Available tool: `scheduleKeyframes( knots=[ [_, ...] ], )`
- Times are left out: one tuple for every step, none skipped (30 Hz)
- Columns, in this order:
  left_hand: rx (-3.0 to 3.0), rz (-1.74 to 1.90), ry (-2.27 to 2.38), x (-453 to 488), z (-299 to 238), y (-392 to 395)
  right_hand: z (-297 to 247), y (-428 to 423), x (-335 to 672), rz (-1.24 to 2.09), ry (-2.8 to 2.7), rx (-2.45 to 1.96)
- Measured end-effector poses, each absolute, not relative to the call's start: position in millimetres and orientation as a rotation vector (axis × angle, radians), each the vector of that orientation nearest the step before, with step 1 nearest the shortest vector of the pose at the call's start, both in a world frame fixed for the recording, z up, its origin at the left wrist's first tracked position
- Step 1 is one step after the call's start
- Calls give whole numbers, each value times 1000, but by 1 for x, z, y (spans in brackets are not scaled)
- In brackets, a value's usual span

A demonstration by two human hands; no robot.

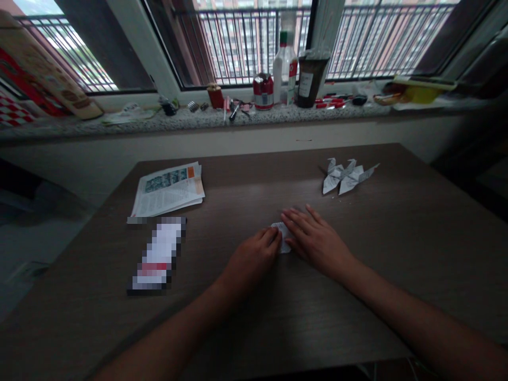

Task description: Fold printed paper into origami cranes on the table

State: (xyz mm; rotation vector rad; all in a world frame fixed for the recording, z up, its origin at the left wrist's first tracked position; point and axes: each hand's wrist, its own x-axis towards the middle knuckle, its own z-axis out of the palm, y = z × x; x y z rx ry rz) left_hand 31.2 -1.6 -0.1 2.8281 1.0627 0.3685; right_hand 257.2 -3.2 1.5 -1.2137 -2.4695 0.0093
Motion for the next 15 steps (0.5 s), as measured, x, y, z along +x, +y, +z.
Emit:
scheduleKeyframes(
  knots=[
    [2816, 384, 1058, 31, 0, -1, -2, -4, 254, 30, -2513, -1197],
    [2806, 400, 1055, 31, -1, -1, -6, -3, 253, 49, -2547, -1187],
    [2802, 411, 1052, 31, -2, -1, -11, -3, 252, 63, -2567, -1189],
    [2802, 417, 1047, 31, -3, -1, -14, -2, 252, 79, -2579, -1196],
    [2805, 421, 1043, 31, -4, -1, -17, -2, 253, 93, -2586, -1201],
    [2809, 425, 1044, 30, -5, -1, -19, -1, 253, 102, -2586, -1209],
    [2811, 431, 1052, 30, -6, -2, -20, -1, 254, 109, -2583, -1215],
    [2811, 439, 1064, 29, -7, -3, -20, -2, 254, 111, -2581, -1221],
    [2808, 444, 1076, 28, -8, -4, -19, -2, 254, 107, -2579, -1227],
    [2807, 447, 1087, 28, -9, -5, -18, -2, 254, 99, -2580, -1234],
    [2807, 448, 1094, 27, -10, -6, -17, -2, 253, 87, -2583, -1241],
    [2809, 447, 1096, 27, -11, -6, -16, -2, 252, 72, -2588, -1245],
    [2813, 447, 1095, 26, -12, -7, -14, -2, 251, 57, -2594, -1242],
    [2818, 445, 1094, 26, -12, -7, -14, -2, 249, 42, -2600, -1234],
    [2825, 450, 1091, 26, -12, -7, -14, -1, 248, 32, -2607, -1221]
  ],
)
